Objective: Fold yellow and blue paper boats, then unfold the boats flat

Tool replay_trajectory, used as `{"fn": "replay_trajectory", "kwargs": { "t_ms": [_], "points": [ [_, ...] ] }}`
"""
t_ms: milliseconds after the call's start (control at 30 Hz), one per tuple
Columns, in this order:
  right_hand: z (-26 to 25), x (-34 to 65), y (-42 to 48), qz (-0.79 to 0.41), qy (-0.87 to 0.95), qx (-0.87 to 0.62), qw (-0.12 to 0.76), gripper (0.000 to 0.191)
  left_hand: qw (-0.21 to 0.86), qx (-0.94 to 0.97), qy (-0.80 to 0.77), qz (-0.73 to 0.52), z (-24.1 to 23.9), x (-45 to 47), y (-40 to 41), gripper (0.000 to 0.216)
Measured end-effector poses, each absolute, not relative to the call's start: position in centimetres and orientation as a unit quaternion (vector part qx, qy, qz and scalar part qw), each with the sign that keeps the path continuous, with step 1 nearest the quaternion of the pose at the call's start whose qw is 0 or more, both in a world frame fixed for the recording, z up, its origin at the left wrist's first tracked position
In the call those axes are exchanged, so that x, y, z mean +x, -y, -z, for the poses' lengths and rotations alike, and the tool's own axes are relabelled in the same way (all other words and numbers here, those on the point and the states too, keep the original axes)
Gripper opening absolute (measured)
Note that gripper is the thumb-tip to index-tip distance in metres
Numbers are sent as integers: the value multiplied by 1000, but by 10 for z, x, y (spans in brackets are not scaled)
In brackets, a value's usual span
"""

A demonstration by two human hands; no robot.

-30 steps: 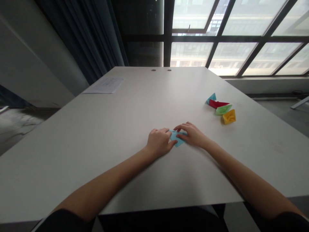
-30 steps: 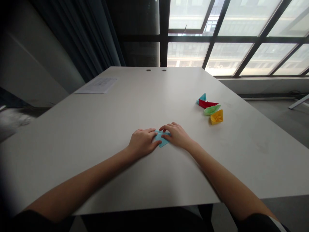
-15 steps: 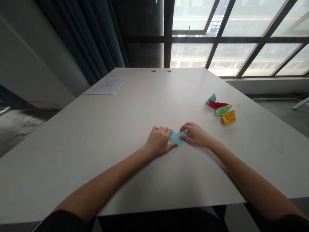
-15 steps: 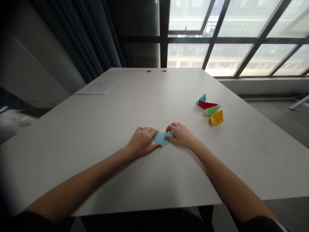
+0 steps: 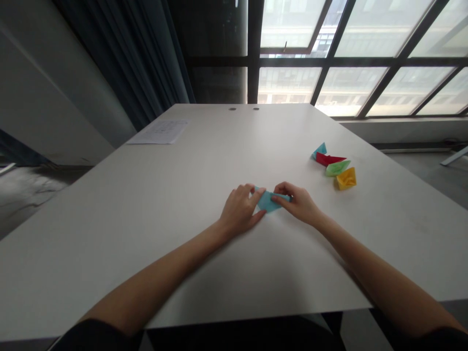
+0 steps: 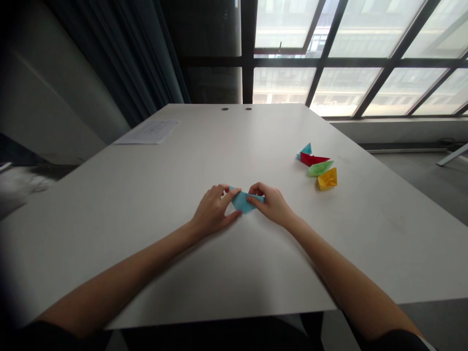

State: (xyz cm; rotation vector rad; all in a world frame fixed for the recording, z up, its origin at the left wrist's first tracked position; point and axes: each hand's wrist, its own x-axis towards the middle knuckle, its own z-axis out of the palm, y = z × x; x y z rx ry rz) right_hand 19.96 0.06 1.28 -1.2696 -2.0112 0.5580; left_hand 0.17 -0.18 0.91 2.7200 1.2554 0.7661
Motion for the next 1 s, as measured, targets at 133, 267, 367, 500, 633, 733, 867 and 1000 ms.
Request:
{"fn": "replay_trajectory", "kwargs": {
  "t_ms": [133,267,367,500,633,733,867,1000],
  "points": [
    [-14,190,7,-130,770,-470,412,11,149,782,-446,-409,-6,4,3,43],
    [-12,181,12,-120,774,-453,426,13,142,757,-470,-431,-9,4,1,13],
    [-9,176,14,-135,776,-441,430,12,218,747,-463,-424,-11,5,0,12],
    [-9,172,16,-189,776,-424,428,12,438,660,-414,-447,-9,9,-1,23],
    [-11,171,17,-226,759,-421,442,14,522,607,-385,-459,-5,11,-1,27],
    [-9,171,16,-236,744,-423,460,17,531,595,-378,-470,-4,11,-2,29],
    [-6,172,14,-252,744,-412,462,21,545,594,-364,-466,-3,10,-3,31],
    [-3,172,14,-254,746,-392,475,23,552,599,-345,-466,-3,8,-3,31]
  ]
}}
